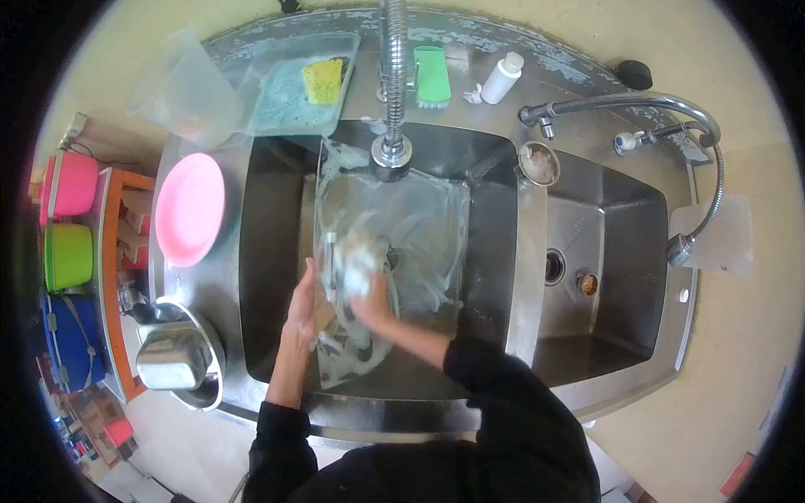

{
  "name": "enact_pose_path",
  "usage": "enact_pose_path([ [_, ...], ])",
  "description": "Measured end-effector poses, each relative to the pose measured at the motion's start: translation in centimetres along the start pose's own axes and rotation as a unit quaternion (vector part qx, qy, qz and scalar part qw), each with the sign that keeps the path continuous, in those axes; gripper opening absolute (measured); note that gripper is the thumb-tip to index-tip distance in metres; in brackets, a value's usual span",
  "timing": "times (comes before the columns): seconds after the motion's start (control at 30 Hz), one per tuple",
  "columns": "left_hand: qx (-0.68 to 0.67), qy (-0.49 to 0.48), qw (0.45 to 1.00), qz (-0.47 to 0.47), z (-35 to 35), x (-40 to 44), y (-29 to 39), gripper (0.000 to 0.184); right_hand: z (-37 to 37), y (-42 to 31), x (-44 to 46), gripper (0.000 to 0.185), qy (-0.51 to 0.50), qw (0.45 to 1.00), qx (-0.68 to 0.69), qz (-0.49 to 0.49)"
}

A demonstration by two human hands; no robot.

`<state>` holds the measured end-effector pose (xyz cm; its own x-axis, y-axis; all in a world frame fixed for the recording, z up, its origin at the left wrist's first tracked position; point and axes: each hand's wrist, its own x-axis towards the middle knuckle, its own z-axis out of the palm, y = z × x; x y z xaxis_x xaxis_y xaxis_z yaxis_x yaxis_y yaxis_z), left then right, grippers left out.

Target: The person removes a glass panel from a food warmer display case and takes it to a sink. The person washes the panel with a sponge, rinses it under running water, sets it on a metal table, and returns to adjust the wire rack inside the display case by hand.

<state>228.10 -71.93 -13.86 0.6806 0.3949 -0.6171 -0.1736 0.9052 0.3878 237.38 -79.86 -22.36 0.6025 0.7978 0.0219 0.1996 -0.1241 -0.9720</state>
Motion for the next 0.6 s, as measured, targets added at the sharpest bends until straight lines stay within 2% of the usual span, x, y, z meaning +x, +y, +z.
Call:
enact_pose_path([
  [0.03, -0.012, -0.025, 1.000, 0.011, -0.3, 0.4, -0.3, 0.062, -0.8, -3.0, -1.5, 0.032, -0.010, 0.995, 0.028, -0.100],
  [0.07, -0.026, -0.048, 0.998, 0.020, -0.6, 0.6, -0.7, 0.062, -1.1, -2.8, -2.8, 0.035, -0.036, 0.992, -0.006, -0.118],
  [0.1, -0.024, -0.024, 0.999, 0.013, -0.5, 0.5, -0.8, 0.062, -1.5, -2.5, -3.8, 0.037, -0.063, 0.988, -0.040, -0.132],
  [0.17, -0.015, 0.025, 1.000, -0.006, -0.1, 0.1, -0.6, 0.062, 0.0, 0.6, -2.8, 0.037, -0.039, 0.997, 0.039, -0.048],
  [0.2, -0.002, 0.041, 0.999, -0.002, -0.2, 0.2, -0.7, 0.060, 1.6, 1.2, -1.5, 0.037, 0.035, 0.990, -0.122, 0.062],
  [0.27, 0.045, 0.063, 0.997, 0.019, 0.5, 0.0, -0.7, 0.060, 2.1, -0.6, 2.9, 0.039, 0.071, 0.985, -0.004, 0.155],
  [0.3, 0.068, 0.070, 0.995, 0.032, 0.7, 0.1, -0.7, 0.060, 2.1, -0.6, 3.1, 0.041, 0.057, 0.981, 0.015, 0.182],
  [0.33, 0.045, 0.053, 0.997, 0.026, -0.4, 0.6, -0.9, 0.058, 1.6, -0.8, 1.3, 0.042, 0.021, 0.991, -0.002, 0.134],
  [0.4, 0.124, 0.028, 0.991, 0.050, 1.3, 0.4, -0.2, 0.059, -0.2, -2.0, -6.3, 0.045, -0.068, 0.996, -0.035, 0.035],
  [0.5, 0.158, 0.029, 0.985, 0.065, 1.6, 0.0, 0.0, 0.068, -3.9, 0.2, -9.6, 0.054, -0.130, 0.990, -0.035, 0.048],
  [0.53, 0.183, 0.025, 0.980, 0.072, 1.3, 0.1, -0.1, 0.070, -5.0, 2.5, -9.5, 0.055, -0.160, 0.980, -0.051, 0.107],
  [0.57, 0.207, 0.021, 0.975, 0.081, 1.1, 0.1, -0.1, 0.072, -5.4, 7.1, -9.1, 0.052, -0.119, 0.959, -0.082, 0.243],
  [0.6, 0.217, 0.024, 0.973, 0.080, 1.0, 0.1, -0.2, 0.073, -5.6, 9.7, -7.7, 0.042, 0.024, 0.970, -0.163, 0.180],
])
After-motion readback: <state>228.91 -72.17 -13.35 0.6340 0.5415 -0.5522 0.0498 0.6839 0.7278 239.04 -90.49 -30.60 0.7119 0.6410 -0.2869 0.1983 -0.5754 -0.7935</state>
